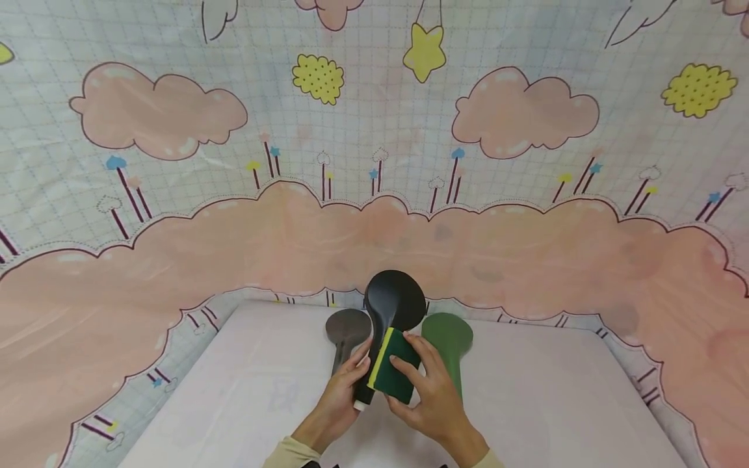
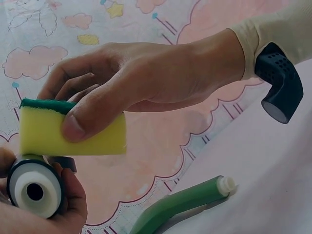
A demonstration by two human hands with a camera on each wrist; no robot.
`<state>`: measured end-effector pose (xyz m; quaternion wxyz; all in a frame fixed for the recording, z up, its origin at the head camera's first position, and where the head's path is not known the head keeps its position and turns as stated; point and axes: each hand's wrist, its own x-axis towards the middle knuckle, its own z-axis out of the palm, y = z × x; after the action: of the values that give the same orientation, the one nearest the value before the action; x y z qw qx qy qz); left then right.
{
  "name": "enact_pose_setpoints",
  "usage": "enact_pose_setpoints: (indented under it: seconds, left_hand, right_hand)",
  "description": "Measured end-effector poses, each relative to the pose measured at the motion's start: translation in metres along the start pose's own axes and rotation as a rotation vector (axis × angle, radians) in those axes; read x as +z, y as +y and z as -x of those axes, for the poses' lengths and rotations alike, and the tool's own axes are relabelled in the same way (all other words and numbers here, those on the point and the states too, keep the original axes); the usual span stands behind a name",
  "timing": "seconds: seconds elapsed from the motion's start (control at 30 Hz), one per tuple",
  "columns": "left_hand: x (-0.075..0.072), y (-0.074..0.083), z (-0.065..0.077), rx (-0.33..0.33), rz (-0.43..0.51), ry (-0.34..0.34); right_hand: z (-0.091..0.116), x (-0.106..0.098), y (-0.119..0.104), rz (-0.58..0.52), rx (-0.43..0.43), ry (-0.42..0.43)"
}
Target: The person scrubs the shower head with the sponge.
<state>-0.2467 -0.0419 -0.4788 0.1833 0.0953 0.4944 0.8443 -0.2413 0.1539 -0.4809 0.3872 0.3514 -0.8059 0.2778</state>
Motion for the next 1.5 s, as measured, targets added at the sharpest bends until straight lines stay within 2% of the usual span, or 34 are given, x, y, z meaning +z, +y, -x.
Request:
enact_pose_setpoints:
  seconds: [0.17, 0.37, 0.87, 1.1, 1.33, 1.5]
  left_hand:
    - [-0.0008, 0.0017, -0.0004, 0.016, 0.012, 0.009]
    - [-0.0004, 0.0005, 0.0002, -0.002, 0.02, 0.003]
    - [-0.0046, 0.0045, -0.0009, -0.008, 0.033, -0.012]
    - [-0.0047, 0.0027, -0.0007, 0.015, 0.037, -0.029]
    - [-0.0062, 0.0026, -0.0001, -0.006, 0.064, -0.019]
    - [-0.0066, 0.0028, -0.0006, -0.002, 0.034, -0.019]
  right_hand:
    - [-0.0031, 0.0018, -0.002, 0.012, 0.011, -0.033]
    - [0.0006, 0.0004, -0.0051, 0.04, 0.044, -0.045]
    - [0.0005, -0.0002, -0.0049, -0.008, -0.028, -0.053]
    - [-0.0027, -0.0018, -0.0021, -0.014, -0.052, -0.043]
    - [-0.0025, -0.0041, -0.0015, 0.014, -0.017, -0.087]
    - [-0.0045, -0.0047, 0.0021, 0.033, -0.01, -0.094]
